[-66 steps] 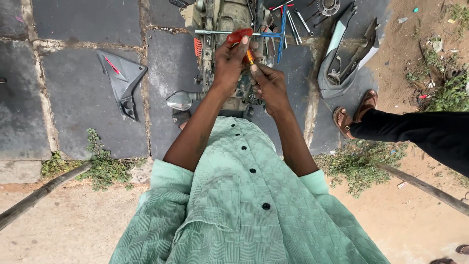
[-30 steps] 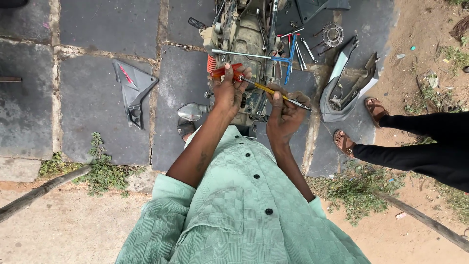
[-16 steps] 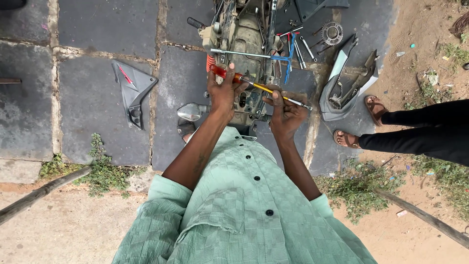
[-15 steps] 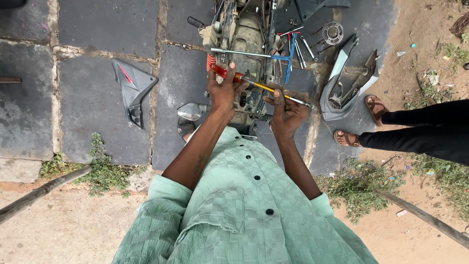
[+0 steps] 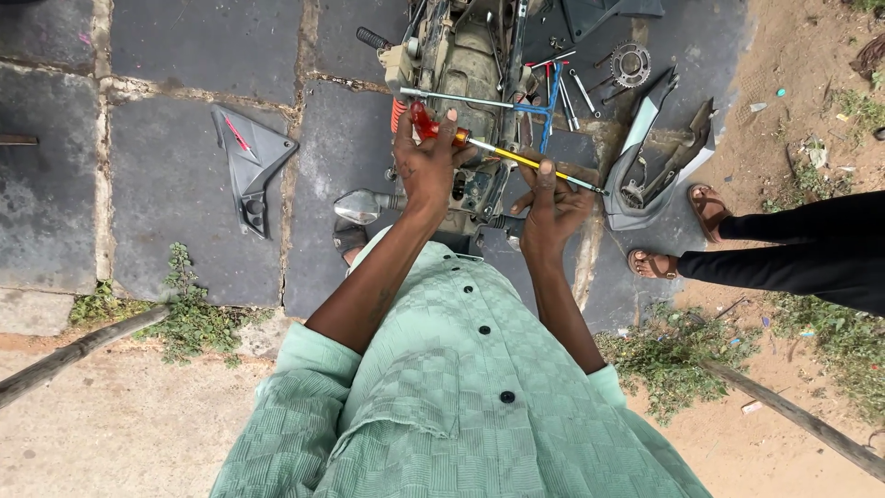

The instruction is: The person works on a disassembled scooter frame lying on stone paving, using wrenches, a T-handle tool and a screwdriver to loosen, remove and reposition fasteners on the frame. They pick tools from the ground, work on different parts of the frame, and handle removed bolts and components.

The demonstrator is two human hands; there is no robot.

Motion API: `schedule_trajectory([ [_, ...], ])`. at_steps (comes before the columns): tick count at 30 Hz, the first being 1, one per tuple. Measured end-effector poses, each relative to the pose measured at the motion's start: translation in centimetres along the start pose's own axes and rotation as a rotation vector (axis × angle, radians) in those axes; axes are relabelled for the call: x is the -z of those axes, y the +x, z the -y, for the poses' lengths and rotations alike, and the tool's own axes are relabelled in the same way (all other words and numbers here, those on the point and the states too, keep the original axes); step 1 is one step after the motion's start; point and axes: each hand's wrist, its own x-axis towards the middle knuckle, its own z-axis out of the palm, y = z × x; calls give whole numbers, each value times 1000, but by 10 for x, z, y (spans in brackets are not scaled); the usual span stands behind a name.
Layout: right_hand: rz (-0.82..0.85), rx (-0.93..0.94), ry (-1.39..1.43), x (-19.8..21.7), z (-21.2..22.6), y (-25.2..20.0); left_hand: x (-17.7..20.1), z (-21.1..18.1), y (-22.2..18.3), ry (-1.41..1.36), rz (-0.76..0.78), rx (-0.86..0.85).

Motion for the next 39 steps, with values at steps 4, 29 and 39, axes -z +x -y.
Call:
schedule_trajectory([
  [4, 44, 26, -30, 1, 2, 0, 9, 6, 2, 30, 19, 48],
  [29, 479, 255, -1042, 10, 67, -27, 43, -16, 23, 107, -18, -262],
  [39, 429, 6, -916, 20, 49, -35, 33, -22, 18, 108, 87, -278],
])
